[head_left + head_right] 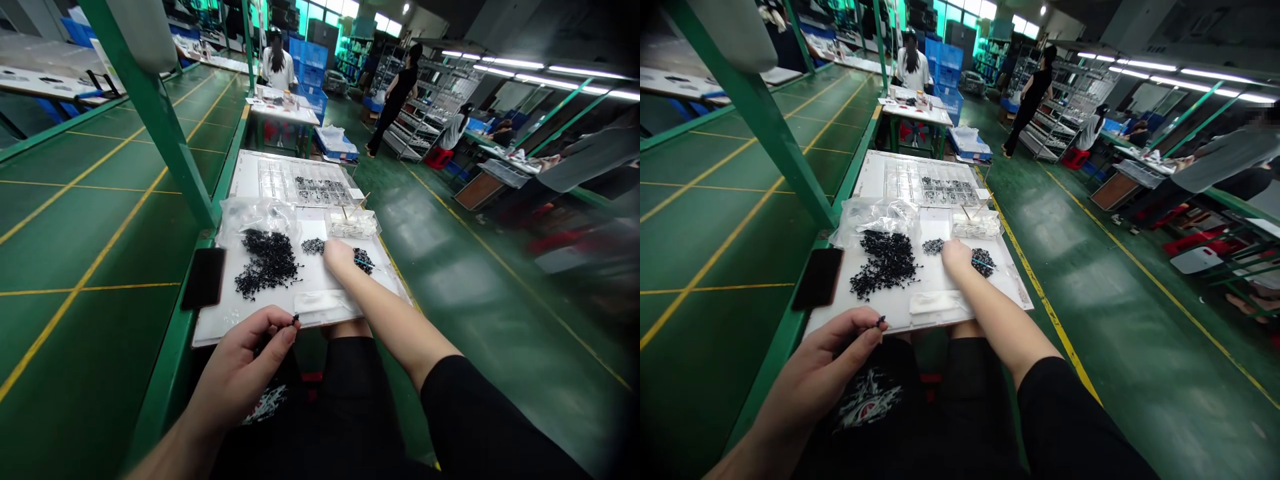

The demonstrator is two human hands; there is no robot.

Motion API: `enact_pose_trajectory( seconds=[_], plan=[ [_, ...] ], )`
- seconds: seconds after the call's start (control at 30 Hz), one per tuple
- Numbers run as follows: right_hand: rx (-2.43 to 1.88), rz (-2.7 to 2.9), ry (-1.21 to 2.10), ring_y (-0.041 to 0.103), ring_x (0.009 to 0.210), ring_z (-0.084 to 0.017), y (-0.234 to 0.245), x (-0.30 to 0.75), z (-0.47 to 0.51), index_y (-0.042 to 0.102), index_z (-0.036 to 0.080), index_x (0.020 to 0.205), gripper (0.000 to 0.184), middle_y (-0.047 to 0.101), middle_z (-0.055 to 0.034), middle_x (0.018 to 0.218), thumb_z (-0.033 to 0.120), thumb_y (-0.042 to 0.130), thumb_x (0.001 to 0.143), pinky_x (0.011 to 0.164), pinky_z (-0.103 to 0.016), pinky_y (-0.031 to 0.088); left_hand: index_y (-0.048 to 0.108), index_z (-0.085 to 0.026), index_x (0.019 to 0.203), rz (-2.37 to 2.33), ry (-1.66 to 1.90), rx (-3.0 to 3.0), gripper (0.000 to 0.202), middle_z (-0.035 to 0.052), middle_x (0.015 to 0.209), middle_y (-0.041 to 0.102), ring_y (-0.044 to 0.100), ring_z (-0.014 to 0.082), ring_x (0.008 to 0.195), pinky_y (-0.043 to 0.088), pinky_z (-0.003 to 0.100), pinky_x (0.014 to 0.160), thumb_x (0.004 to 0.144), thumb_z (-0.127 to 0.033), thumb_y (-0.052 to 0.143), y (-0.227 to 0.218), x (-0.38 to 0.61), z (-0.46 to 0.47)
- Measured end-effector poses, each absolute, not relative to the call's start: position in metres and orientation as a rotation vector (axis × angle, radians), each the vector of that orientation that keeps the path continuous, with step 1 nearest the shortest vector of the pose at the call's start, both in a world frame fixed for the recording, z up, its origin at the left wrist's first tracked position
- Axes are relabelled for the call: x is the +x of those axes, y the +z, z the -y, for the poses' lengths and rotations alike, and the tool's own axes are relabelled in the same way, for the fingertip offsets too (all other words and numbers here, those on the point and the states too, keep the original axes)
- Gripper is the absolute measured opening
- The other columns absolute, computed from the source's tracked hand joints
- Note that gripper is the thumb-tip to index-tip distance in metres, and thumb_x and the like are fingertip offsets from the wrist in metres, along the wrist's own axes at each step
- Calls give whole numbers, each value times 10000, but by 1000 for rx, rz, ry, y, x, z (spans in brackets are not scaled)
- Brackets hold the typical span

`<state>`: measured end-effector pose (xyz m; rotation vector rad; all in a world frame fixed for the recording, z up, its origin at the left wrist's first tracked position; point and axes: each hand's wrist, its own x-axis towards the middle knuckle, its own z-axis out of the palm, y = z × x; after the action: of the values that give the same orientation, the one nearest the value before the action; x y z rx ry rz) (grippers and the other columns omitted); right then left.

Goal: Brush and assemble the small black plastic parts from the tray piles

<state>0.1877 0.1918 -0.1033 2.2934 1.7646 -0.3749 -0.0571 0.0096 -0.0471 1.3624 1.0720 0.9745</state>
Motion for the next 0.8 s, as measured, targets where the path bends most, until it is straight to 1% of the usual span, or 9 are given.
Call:
enact_pose_trajectory(
  seconds=[0.1, 0.23, 0.37, 0.47, 0.53, 0.6, 0.67, 0.73, 0.8],
  plan=[
    [2313, -1791, -378, 680, 1206, -282, -102, 189, -192, 670, 106, 1310, 425, 671, -165, 1346, 416, 707, 1021, 1047, -492, 576, 736, -247, 958, -1070, 976, 1343, 160, 8, 869, 689, 591, 169, 753, 481, 267, 684, 997, -394, 688, -47, -56, -9],
    [2353, -1861, -373, 695, 1162, -269, -96, 190, -188, 682, 98, 1271, 398, 688, -159, 1297, 400, 717, 1016, 1018, -473, 591, 729, -247, 969, -1061, 948, 1343, 184, 6, 865, 682, 578, 163, 736, 463, 259, 650, 1007, -421, 680, -47, -59, -10],
    [2388, -2055, -339, 708, 1101, -255, -80, 187, -174, 710, 97, 1165, 242, 728, -134, 1177, 290, 693, 1020, 968, -445, 598, 725, -246, 990, -1009, 913, 1388, 175, 6, 862, 685, 596, 166, 755, 490, 255, 674, 1020, -408, 664, -47, -61, -12],
    [2382, -2301, -316, 709, 1053, -224, -52, 181, -145, 727, 130, 1128, 159, 759, -94, 1102, 181, 627, 1016, 959, -373, 568, 731, -239, 980, -1025, 954, 1336, 154, 6, 862, 678, 595, 165, 771, 487, 258, 689, 1007, -382, 681, -43, -57, -10],
    [2341, -2521, -363, 710, 957, -166, -26, 178, -113, 734, 179, 1162, 181, 768, -46, 1117, 194, 614, 1027, 918, -303, 554, 732, -235, 954, -1014, 998, 1328, 129, 4, 860, 671, 599, 167, 787, 491, 264, 715, 999, -347, 686, -39, -53, -9],
    [2179, -2929, -586, 702, 854, -132, 1, 175, -77, 755, 209, 1137, 155, 771, -18, 1090, 231, 643, 1032, 812, -269, 556, 728, -240, 936, -982, 1019, 1354, 113, -1, 862, 671, 607, 166, 803, 501, 264, 743, 1003, -318, 681, -36, -52, -9],
    [1867, -3265, -967, 713, 900, -142, 22, 173, -44, 767, 207, 1080, 136, 766, -26, 1051, 183, 642, 1033, 790, -271, 561, 725, -250, 956, -942, 999, 1401, 110, 0, 889, 683, 620, 167, 823, 509, 262, 747, 1021, -320, 670, -35, -53, -11],
    [1667, -3375, -1234, 717, 927, -158, 32, 171, -21, 770, 210, 1067, 144, 759, -40, 1020, 147, 645, 1029, 787, -290, 572, 721, -256, 991, -896, 965, 1456, 110, 9, 933, 700, 638, 175, 862, 518, 266, 761, 1039, -331, 657, -37, -55, -14],
    [1679, -3370, -1355, 715, 910, -173, 31, 167, -9, 774, 222, 1065, 125, 745, -51, 1008, 162, 675, 1020, 768, -315, 581, 719, -263, 1014, -851, 952, 1498, 107, 12, 963, 708, 647, 179, 900, 522, 270, 783, 1054, -328, 644, -38, -56, -15]
  ],
)
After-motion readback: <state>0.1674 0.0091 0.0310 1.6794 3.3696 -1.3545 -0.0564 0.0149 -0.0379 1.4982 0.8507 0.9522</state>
